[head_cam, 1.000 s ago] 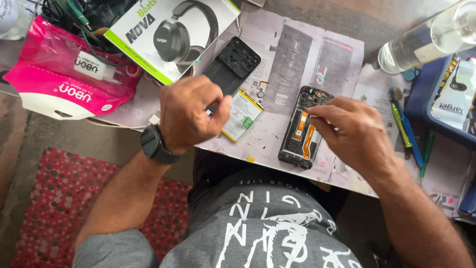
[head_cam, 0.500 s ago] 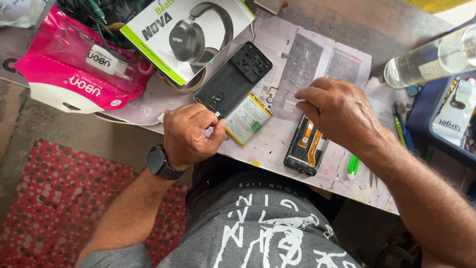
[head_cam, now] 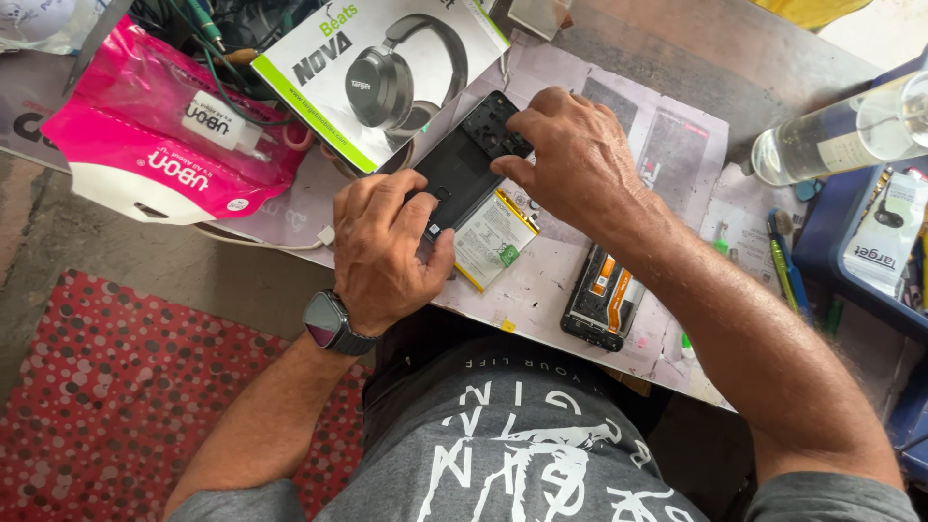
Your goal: The person disassembles a smartphone, removes the motherboard, and then reassembles it by placing the motherboard back into the chassis and connecting internal components.
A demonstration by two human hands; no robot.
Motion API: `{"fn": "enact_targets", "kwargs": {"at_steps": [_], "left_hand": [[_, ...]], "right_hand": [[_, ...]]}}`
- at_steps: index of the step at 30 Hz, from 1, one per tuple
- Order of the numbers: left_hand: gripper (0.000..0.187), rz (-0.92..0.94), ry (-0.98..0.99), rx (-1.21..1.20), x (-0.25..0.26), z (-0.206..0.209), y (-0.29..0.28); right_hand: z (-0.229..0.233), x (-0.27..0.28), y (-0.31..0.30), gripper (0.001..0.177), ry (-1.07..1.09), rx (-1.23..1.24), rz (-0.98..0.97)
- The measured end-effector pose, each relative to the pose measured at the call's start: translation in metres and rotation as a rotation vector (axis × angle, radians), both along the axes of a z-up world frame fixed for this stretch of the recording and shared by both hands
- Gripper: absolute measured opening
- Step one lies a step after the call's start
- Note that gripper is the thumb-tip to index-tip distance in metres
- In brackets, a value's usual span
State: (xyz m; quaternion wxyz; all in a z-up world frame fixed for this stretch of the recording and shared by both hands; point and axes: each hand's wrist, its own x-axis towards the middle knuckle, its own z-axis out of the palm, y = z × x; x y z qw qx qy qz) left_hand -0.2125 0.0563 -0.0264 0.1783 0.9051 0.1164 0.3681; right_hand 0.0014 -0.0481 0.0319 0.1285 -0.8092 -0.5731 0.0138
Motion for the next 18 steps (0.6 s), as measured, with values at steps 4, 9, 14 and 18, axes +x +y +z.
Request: {"fn": "enact_targets", "kwargs": {"at_steps": [4, 9, 14, 18], "left_hand": [[0.035, 0.022, 0.049, -0.001, 0.002, -0.003, 0.001], [0.035, 0.045, 0.077, -0.003, 0.003, -0.006, 0.001], [0.035, 0.045, 0.082, 0.009, 0.004, -0.006, 0.001], [0.035, 0.042, 0.091, 0.009, 0.006, -0.005, 0.0]], "right_hand": [[-0.002, -0.006, 0.01, 0.044, -0.049, -0.049, -0.027], [-0.009, -0.012, 0.015, 0.042, -0.139, -0.071, -0.045], [-0.015, -0.013, 0.023, 0.034, -0.31, -0.175, 0.049], [-0.017, -0.012, 0.024, 0.028, -0.372, -0.208, 0.081]]}}
